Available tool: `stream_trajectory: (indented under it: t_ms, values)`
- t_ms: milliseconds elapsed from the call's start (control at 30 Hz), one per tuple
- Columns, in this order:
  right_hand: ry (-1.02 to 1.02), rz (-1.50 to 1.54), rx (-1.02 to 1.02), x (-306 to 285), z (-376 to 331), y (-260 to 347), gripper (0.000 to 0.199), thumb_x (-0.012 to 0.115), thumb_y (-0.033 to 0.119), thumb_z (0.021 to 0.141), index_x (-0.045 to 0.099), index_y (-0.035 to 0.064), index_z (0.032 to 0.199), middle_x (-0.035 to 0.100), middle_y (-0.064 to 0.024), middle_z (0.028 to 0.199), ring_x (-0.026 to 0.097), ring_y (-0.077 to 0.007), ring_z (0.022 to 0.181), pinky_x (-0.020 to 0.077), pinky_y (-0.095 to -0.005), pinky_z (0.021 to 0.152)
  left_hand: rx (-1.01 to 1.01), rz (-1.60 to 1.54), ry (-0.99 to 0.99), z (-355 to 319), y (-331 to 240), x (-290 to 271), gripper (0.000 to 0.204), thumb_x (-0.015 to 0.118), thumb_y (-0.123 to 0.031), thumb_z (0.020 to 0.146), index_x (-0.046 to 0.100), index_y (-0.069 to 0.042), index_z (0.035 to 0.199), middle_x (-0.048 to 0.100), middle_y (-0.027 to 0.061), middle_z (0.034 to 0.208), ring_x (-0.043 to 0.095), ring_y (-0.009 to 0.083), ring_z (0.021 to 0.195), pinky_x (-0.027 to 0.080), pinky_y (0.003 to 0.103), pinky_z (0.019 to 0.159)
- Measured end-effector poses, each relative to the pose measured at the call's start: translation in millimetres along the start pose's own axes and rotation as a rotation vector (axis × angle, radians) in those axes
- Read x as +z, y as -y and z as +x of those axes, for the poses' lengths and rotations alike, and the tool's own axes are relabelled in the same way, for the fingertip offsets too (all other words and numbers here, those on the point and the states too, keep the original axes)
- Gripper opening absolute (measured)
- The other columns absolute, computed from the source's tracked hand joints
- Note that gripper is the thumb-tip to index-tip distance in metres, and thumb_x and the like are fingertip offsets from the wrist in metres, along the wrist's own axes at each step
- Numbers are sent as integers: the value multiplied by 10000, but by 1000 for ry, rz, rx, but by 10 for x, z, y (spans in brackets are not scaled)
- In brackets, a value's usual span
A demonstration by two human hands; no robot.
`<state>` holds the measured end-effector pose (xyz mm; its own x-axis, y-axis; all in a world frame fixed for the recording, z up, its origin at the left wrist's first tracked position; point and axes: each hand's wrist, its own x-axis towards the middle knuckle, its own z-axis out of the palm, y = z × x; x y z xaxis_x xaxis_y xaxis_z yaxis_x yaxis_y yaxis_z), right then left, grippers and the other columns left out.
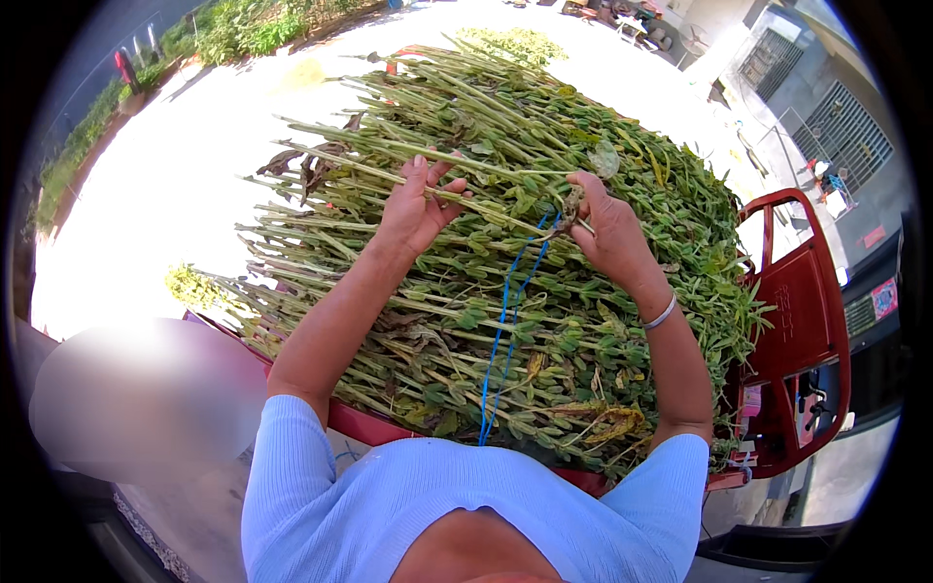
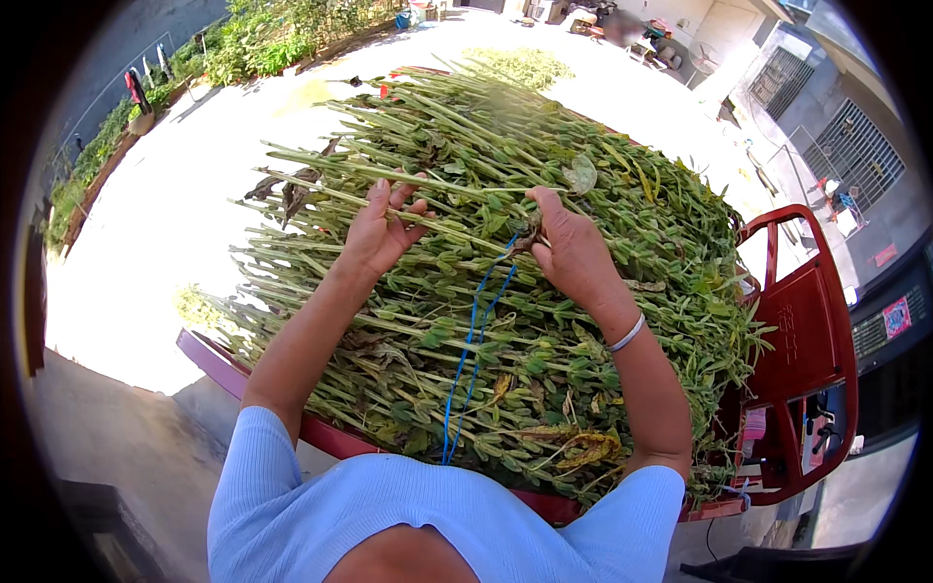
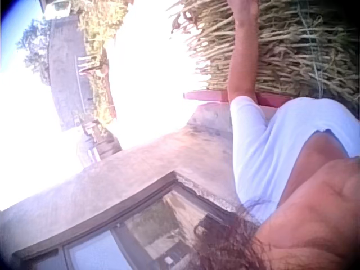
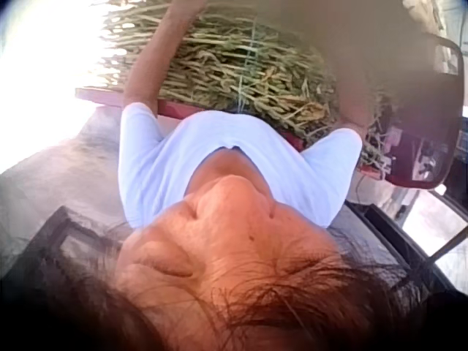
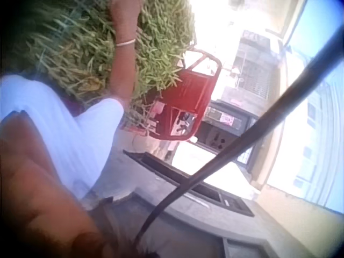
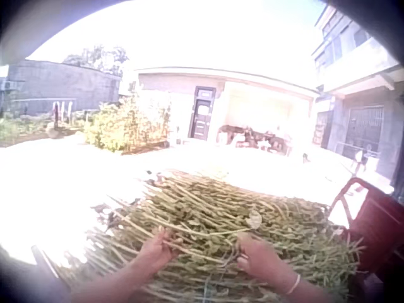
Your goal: The person stands at the back of a red three-wheeled vehicle loaded with green leafy plants. They repeatedly pick up individual plant stems from the pile, inspect them, and place them back onto the load. The person also handles a blue plastic tie, pulling it and adjusting it over the plants.
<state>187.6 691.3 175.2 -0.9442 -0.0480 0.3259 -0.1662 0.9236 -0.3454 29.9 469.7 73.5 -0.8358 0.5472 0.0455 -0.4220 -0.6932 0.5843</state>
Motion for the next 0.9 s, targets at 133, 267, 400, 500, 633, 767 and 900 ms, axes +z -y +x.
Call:
stream_trajectory:
  t_ms: [133,267,400,500,633,767,900]
  values:
    - [-40,-151,-197,224,119,-14,123,649,54,784,599,47,895,593,-134,779,597,-363,737,473,-454,644,14,0,-19,-19,92,32,312,404,-331,1034,359,-244,1331,601,65,1178,650,192,861,579,408,737]
    - [-84,-18,-262,385,294,149,91,661,73,789,596,41,846,578,-143,783,593,-362,731,473,-451,639,20,34,32,-50,113,139,305,417,-359,1024,432,-208,1288,590,47,1128,632,176,904,569,422,794]
    - [-310,246,-407,514,479,547,83,668,88,846,621,21,859,620,-143,775,608,-324,684,479,-385,587,33,67,77,-18,62,10,307,428,-371,1019,509,-145,1210,589,36,1130,611,176,986,555,413,838]
    - [-415,261,-232,169,729,277,105,667,100,856,635,9,899,641,-142,784,622,-268,662,480,-362,599,50,74,86,-42,42,12,296,408,-363,1025,518,-133,1174,593,58,1159,605,199,1017,556,415,853]
    - [-107,165,-87,31,693,-716,225,736,193,807,640,3,879,632,-127,731,597,-222,623,467,-359,591,50,75,154,-14,79,38,280,392,-345,1031,520,-130,1157,587,84,1211,603,219,1041,560,411,864]
    - [312,15,48,-195,666,-691,327,799,267,733,642,-10,808,587,-109,650,548,-183,581,440,-342,570,86,35,159,-28,113,-16,249,414,-331,1026,542,-129,1095,614,94,1183,618,216,1028,570,391,848]
    - [145,-8,-70,-301,758,-261,262,773,199,762,626,-18,763,542,-95,601,489,-154,556,410,-319,549,107,34,89,-72,238,2,220,454,-322,1019,562,-131,1041,635,58,1129,632,163,948,573,334,799]
